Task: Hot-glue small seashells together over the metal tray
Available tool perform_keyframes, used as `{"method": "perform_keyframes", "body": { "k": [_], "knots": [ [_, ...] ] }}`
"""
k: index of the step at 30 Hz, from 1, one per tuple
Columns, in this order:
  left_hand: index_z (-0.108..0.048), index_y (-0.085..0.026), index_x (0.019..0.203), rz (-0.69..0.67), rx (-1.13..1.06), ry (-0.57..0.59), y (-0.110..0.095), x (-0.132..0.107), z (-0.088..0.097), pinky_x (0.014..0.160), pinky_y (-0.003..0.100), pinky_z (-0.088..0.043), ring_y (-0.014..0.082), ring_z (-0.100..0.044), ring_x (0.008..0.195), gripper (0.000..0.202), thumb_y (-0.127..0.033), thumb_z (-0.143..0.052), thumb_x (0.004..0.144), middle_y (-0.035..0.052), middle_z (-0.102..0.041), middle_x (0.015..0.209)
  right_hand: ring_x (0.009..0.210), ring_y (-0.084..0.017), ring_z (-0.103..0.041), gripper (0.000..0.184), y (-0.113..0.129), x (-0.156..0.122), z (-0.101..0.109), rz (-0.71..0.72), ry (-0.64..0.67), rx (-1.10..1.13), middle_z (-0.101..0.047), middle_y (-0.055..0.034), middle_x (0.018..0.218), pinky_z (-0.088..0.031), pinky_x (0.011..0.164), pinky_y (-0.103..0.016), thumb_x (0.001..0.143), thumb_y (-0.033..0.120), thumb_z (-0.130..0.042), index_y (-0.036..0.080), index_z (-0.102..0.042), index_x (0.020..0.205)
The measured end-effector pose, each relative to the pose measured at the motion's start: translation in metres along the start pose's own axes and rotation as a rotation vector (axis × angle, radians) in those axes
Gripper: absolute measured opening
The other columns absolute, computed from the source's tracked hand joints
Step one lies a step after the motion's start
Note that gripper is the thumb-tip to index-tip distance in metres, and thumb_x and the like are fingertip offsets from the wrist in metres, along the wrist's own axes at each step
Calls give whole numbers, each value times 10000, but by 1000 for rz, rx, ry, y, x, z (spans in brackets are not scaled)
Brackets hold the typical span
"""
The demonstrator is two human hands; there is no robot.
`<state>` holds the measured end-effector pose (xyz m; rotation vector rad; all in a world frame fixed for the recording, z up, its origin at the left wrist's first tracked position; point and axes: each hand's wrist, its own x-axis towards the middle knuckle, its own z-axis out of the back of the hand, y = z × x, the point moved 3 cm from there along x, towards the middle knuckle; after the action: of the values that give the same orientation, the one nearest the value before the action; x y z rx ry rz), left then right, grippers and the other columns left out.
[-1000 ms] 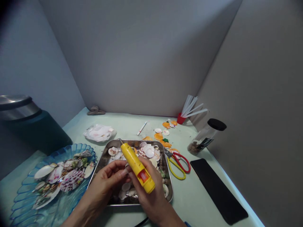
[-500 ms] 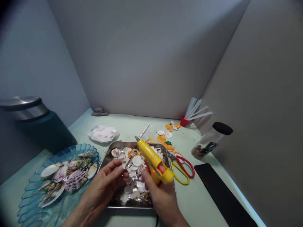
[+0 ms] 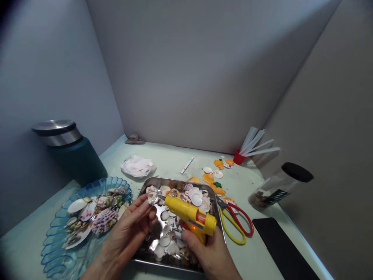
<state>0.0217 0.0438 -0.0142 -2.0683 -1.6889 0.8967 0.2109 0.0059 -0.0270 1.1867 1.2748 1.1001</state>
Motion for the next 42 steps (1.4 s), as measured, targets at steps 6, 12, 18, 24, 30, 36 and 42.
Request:
{"method": "perform_keyframes", "body": {
  "k": [6, 12, 18, 24, 30, 36, 42],
  "knots": [
    [-666, -140, 912, 11, 15, 4, 0, -1, -1, 538, 196, -485, 66, -545, 561, 287, -156, -809, 664, -21, -600, 710, 370, -62, -331, 454, 7, -3, -7, -59, -60, -31, -446, 79, 415, -265, 380, -218, 655, 579, -761, 160, -618, 753],
    [-668, -141, 900, 10, 26, -8, 1, -1, -1, 525, 192, -476, 66, -538, 552, 289, -157, -815, 652, -23, -595, 697, 369, -63, -345, 458, 7, -2, -7, -77, -51, -44, -449, 81, 419, -266, 387, -223, 648, 576, -762, 162, -600, 758],
    [-677, -145, 894, 11, 42, 7, 1, -1, -4, 529, 188, -473, 67, -536, 547, 274, -174, -813, 658, -25, -590, 681, 376, -58, -336, 498, 11, -2, -11, -83, 12, -8, -444, 83, 405, -276, 382, -213, 640, 626, -746, 161, -605, 750],
    [-683, -142, 897, -6, 77, 28, 1, -2, -3, 531, 183, -468, 59, -526, 540, 269, -204, -811, 669, -24, -589, 681, 383, -53, -367, 506, 7, -1, -10, -121, 86, 63, -486, 70, 462, -290, 393, -189, 665, 603, -746, 145, -642, 853],
    [-682, -145, 883, -58, 154, 4, -1, -4, -6, 525, 181, -465, 61, -532, 529, 307, -220, -833, 626, -17, -600, 684, 351, -44, -363, 435, -1, 3, -8, -155, 276, 145, -463, 71, 426, -249, 401, -183, 766, 575, -678, 150, -599, 723],
    [-686, -156, 885, -128, 242, 18, -2, -5, -8, 524, 197, -466, 79, -550, 538, 320, -238, -833, 612, 12, -642, 752, 344, -26, -288, 350, 4, 2, -15, -177, 376, 441, -446, 92, 468, -313, 383, -166, 805, 496, -686, 158, -598, 783],
    [-681, -168, 897, -181, 322, 8, -2, -7, -5, 566, 210, -472, 114, -592, 607, 289, -238, -810, 648, 28, -664, 788, 341, -19, -287, 278, 2, 2, -14, -168, 433, 576, -476, 82, 494, -341, 377, -153, 846, 415, -677, 147, -607, 862]
  ]
}}
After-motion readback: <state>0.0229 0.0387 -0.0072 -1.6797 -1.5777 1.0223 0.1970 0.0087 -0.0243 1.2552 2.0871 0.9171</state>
